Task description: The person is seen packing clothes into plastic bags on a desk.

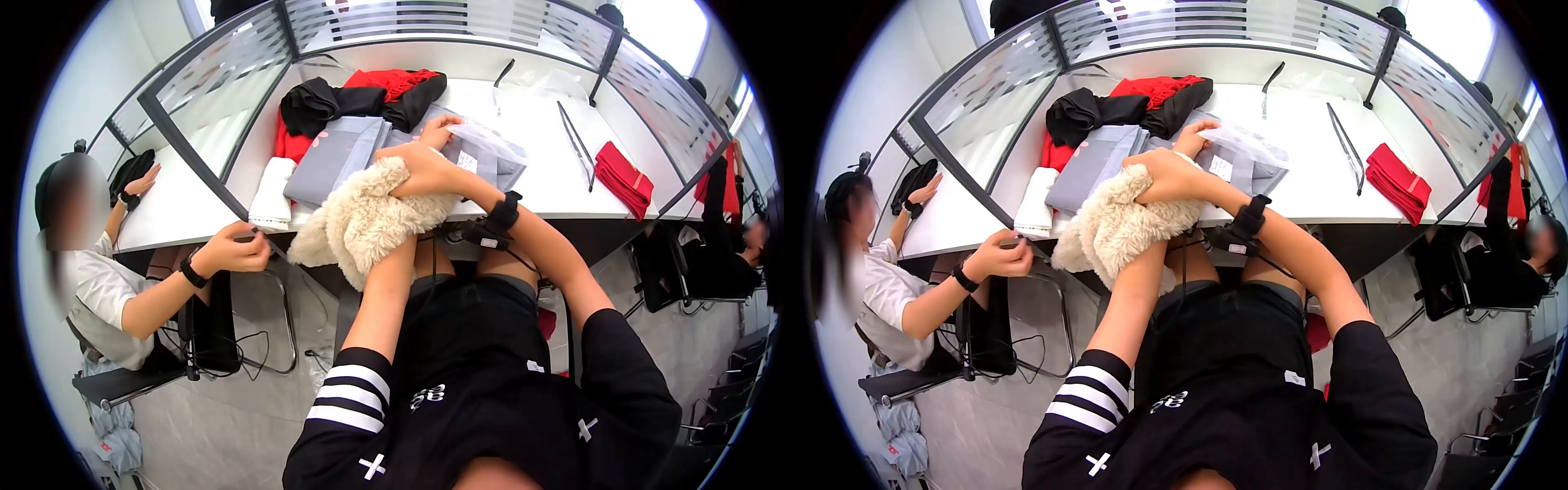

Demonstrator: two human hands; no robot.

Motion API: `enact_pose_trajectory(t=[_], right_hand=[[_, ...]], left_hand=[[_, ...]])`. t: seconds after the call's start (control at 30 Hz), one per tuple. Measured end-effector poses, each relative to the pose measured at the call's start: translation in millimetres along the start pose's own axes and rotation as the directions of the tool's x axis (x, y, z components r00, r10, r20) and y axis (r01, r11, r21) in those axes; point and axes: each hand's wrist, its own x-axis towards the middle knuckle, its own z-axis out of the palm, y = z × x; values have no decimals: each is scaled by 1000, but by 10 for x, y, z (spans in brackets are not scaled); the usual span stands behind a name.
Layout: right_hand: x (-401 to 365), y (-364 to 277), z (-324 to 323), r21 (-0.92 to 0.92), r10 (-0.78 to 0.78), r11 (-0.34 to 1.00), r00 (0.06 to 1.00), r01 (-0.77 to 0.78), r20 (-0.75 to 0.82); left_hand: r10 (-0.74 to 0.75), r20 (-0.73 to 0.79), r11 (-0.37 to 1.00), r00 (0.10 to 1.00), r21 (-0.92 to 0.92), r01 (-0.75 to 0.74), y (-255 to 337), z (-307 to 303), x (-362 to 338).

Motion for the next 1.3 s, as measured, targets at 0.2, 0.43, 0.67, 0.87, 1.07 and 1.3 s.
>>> enact_pose_trajectory(t=[0.2,0.43,0.67,0.87,1.07,1.3], right_hand=[[-175,-62,-297,-43,-62,997,991,58,-115],[-663,-579,-1252,454,222,884,760,107,-611],[-1778,-1394,-2165,-525,-424,756,319,-391,-848],[-2546,-2002,-1989,-727,-713,375,323,-575,-623],[-3105,-2601,-1785,-937,-938,-3,326,-349,-118],[-3469,-2736,-2285,-896,-967,-146,251,-420,40]], left_hand=[[-223,-132,964,966,121,239,341,41,-243],[-101,-60,995,993,-16,100,137,-55,-208],[-37,-6,993,999,-111,36,-24,-22,-57],[-51,35,990,998,-132,55,22,-16,-76],[-53,28,988,998,-141,56,-44,-38,-49],[28,9,996,1000,-81,-27,45,57,-110]])
